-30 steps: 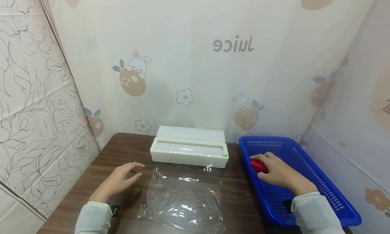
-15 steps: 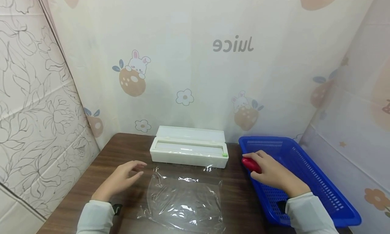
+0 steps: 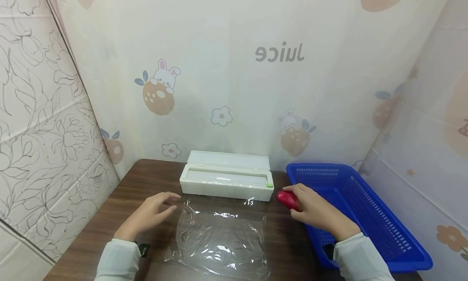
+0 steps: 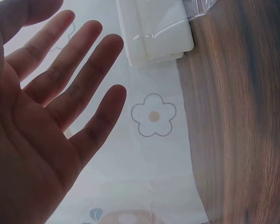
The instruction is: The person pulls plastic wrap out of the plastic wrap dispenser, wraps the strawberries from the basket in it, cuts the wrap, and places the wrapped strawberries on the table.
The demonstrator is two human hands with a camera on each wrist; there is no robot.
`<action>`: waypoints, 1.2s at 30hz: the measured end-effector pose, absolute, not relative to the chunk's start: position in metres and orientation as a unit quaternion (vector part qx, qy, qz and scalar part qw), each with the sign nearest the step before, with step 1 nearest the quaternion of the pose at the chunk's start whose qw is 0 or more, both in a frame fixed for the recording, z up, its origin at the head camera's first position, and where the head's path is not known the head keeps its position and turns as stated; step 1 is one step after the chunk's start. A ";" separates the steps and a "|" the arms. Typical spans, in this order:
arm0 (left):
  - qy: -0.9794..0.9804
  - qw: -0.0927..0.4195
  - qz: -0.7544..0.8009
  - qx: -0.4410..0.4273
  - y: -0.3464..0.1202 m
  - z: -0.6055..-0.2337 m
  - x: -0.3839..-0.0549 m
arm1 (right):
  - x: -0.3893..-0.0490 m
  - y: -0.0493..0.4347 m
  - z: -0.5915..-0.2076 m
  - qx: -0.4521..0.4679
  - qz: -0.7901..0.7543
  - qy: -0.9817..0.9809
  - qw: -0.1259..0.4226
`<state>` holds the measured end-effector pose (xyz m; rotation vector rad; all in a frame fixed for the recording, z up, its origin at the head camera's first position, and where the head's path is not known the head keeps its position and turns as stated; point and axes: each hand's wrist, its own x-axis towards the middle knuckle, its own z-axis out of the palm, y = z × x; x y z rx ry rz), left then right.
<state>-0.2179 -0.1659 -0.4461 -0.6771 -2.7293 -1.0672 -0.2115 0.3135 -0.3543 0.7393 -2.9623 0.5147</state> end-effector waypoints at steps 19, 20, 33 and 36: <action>-0.896 0.068 -0.362 -0.247 -0.153 -0.445 -0.219 | -0.204 0.282 -0.369 0.319 0.174 -0.931 0.033; -0.895 0.067 -0.362 -0.251 -0.153 -0.444 -0.219 | -0.203 0.281 -0.370 0.321 0.176 -0.930 0.034; -0.875 0.075 -0.366 -0.307 -0.142 -0.442 -0.221 | -0.203 0.265 -0.380 0.317 0.178 -0.931 0.040; -0.872 0.071 -0.368 -0.314 -0.138 -0.442 -0.222 | -0.204 0.261 -0.383 0.319 0.178 -0.930 0.043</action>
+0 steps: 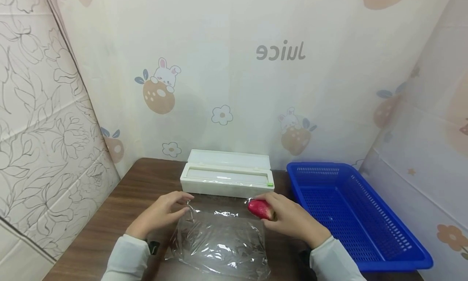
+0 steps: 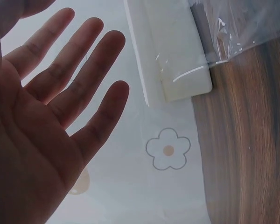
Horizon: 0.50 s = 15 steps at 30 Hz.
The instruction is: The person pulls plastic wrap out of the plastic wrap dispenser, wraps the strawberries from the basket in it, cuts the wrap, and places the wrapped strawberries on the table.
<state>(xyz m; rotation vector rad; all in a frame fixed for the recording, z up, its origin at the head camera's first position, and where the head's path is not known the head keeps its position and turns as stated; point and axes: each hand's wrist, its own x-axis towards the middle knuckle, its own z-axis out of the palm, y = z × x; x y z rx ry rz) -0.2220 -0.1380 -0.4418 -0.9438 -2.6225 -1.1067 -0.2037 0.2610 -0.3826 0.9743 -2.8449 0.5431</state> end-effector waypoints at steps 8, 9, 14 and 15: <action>-0.871 0.030 -0.372 -0.318 -0.128 -0.441 -0.222 | -0.205 0.248 -0.391 0.325 0.184 -0.926 0.056; -0.871 0.027 -0.372 -0.319 -0.127 -0.441 -0.222 | -0.205 0.246 -0.392 0.328 0.183 -0.925 0.063; -0.870 0.015 -0.365 -0.331 -0.119 -0.441 -0.221 | -0.205 0.237 -0.398 0.347 0.191 -0.914 0.082; -0.868 0.015 -0.364 -0.337 -0.117 -0.441 -0.221 | -0.205 0.235 -0.399 0.351 0.197 -0.912 0.083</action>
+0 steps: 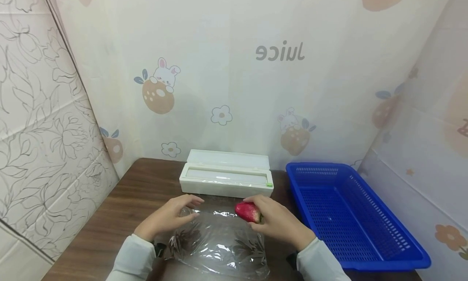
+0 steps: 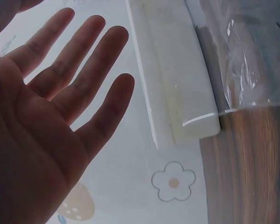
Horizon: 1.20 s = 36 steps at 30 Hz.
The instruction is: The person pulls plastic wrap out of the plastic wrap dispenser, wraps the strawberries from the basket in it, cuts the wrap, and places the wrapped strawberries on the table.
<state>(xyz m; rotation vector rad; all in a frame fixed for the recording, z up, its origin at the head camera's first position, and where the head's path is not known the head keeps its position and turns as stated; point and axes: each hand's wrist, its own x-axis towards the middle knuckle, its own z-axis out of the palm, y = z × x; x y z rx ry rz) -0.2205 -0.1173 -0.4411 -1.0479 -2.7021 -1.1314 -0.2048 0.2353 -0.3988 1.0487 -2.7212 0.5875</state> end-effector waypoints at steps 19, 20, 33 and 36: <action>-0.865 -0.020 -0.347 -0.362 -0.089 -0.443 -0.217 | -0.203 0.210 -0.417 0.384 0.222 -0.894 0.064; -0.865 -0.023 -0.347 -0.361 -0.088 -0.444 -0.217 | -0.203 0.208 -0.418 0.384 0.230 -0.892 0.061; -0.859 -0.052 -0.358 -0.363 -0.077 -0.449 -0.214 | -0.197 0.191 -0.428 0.385 0.273 -0.882 -0.010; -0.854 -0.056 -0.357 -0.373 -0.076 -0.449 -0.214 | -0.196 0.189 -0.431 0.386 0.282 -0.878 -0.016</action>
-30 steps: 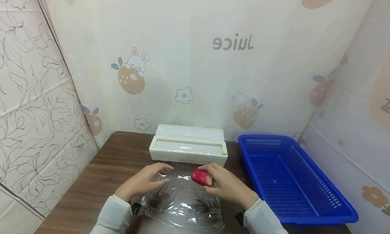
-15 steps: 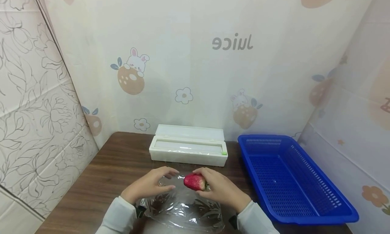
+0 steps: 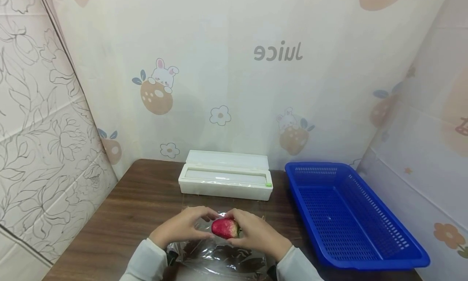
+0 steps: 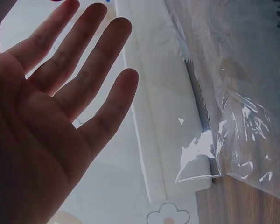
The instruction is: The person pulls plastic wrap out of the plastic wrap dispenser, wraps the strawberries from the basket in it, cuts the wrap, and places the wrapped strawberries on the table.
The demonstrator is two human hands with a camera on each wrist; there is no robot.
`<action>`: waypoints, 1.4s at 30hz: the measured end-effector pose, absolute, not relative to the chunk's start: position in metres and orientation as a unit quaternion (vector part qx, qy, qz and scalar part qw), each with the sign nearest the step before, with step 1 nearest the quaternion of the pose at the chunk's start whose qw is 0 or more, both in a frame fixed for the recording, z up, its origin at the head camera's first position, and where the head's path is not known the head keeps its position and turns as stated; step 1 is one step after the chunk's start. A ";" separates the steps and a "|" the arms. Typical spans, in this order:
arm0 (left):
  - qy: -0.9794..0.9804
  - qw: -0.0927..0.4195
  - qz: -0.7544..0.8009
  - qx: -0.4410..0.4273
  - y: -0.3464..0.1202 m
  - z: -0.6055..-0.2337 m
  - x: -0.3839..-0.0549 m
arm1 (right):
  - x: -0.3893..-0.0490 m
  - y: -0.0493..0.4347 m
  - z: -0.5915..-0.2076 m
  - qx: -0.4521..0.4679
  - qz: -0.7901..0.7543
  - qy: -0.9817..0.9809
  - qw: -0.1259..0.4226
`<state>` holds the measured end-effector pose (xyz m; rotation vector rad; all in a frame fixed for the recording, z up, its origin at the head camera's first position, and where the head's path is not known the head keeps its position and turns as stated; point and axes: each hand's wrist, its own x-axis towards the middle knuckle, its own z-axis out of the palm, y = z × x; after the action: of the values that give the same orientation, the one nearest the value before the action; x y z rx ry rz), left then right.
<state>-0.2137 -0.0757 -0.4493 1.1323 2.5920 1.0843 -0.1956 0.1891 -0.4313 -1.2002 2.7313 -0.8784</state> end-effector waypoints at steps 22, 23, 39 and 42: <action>0.853 0.075 0.344 0.385 -0.071 -0.462 -0.210 | -0.190 0.181 -0.451 -0.419 -0.266 0.868 0.002; 0.853 0.076 0.344 0.385 -0.071 -0.463 -0.210 | -0.190 0.181 -0.451 -0.418 -0.264 0.869 0.005; 0.868 0.096 0.305 0.380 -0.069 -0.472 -0.212 | -0.191 0.178 -0.465 -0.427 -0.245 0.870 0.027; 0.869 0.107 0.306 0.373 -0.067 -0.474 -0.211 | -0.190 0.179 -0.467 -0.421 -0.242 0.873 0.035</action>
<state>-0.2113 -0.0675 -0.4741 1.0989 2.5597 0.9005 -0.1903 0.1792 -0.4667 -1.2952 2.6838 -0.7423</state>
